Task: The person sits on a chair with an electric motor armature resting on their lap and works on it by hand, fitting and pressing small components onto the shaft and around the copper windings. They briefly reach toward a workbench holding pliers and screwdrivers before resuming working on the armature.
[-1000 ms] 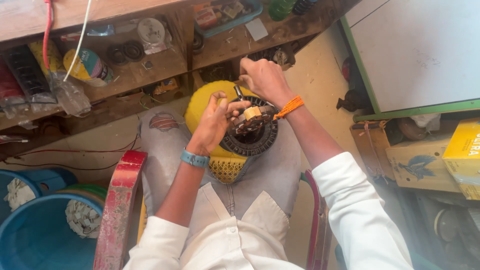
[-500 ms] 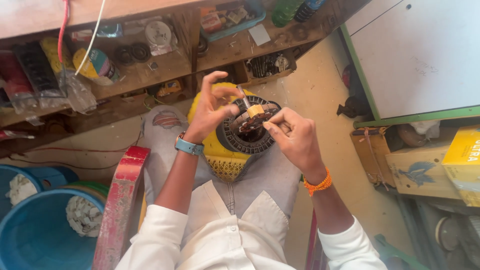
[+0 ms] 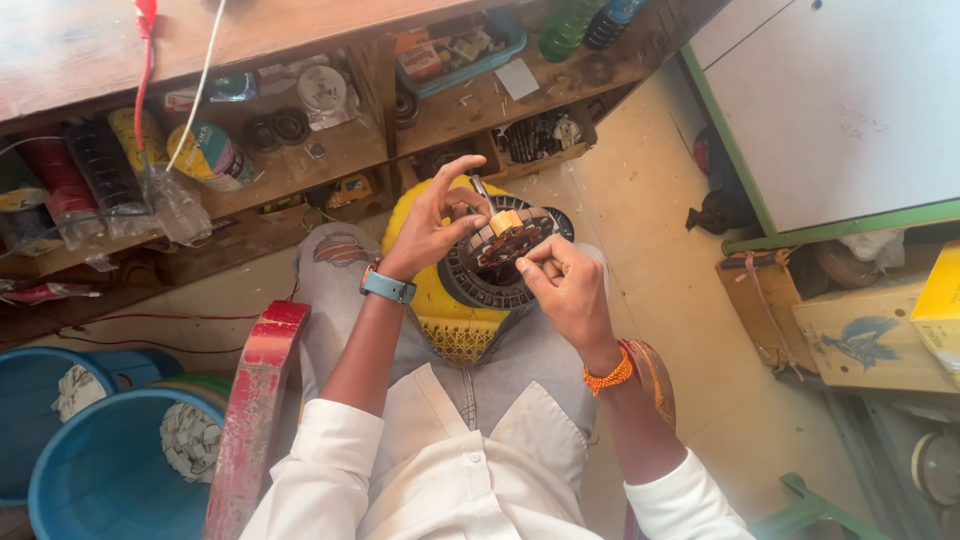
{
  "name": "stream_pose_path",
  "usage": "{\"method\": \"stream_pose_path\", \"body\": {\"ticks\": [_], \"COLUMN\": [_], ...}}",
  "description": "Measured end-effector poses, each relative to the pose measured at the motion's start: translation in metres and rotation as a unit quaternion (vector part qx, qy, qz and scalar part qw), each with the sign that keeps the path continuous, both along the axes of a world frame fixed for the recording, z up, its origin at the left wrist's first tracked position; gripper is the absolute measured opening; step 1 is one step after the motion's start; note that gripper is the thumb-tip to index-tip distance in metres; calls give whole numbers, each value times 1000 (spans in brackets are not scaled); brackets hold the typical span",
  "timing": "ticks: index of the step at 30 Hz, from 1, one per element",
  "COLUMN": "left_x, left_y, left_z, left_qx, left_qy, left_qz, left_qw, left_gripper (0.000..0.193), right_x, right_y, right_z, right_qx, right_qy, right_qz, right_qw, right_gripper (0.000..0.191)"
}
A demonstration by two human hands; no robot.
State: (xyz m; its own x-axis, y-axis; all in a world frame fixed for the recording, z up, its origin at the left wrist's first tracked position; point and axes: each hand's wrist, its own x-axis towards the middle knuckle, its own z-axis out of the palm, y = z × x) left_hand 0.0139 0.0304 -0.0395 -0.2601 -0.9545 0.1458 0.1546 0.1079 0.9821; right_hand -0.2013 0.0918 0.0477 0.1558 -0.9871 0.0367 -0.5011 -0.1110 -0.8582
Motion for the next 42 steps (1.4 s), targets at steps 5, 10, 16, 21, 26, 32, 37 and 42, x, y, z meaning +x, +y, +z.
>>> {"method": "stream_pose_path", "body": {"ticks": [5, 10, 16, 21, 26, 32, 37, 42], "left_x": [-1, -2, -31, -61, -59, -63, -46, -20], "left_y": [-4, -1, 48, 59, 54, 57, 51, 48], "left_z": [-11, -4, 27, 22, 10, 8, 6, 13], "left_qx": [-46, 35, -57, -45, -49, -50, -78, -91], "left_qy": [5, 14, -135, -244, -219, -209, -206, -235], "left_qz": [-32, -38, 128, 283, 290, 285, 213, 97], "left_qw": [998, 999, 981, 926, 930, 934, 952, 963], "left_gripper": [39, 29, 59, 50, 36, 36, 37, 37], "right_x": [-14, -44, -63, -56, -64, -51, -26, -25], "right_y": [14, 20, 13, 13, 16, 22, 22, 36], "right_z": [-27, -55, -79, -82, -57, -38, -40, -47], "right_qx": [67, 96, 82, 88, -21, -150, -112, -29], "right_qy": [-43, -28, -13, 52, 78, 61, -17, -36], "right_qz": [-62, -158, -186, -154, -146, -105, -84, -91], "right_qw": [995, 982, 979, 983, 986, 981, 990, 995], "right_gripper": [16, 19, 17, 14, 19, 18, 22, 22]}}
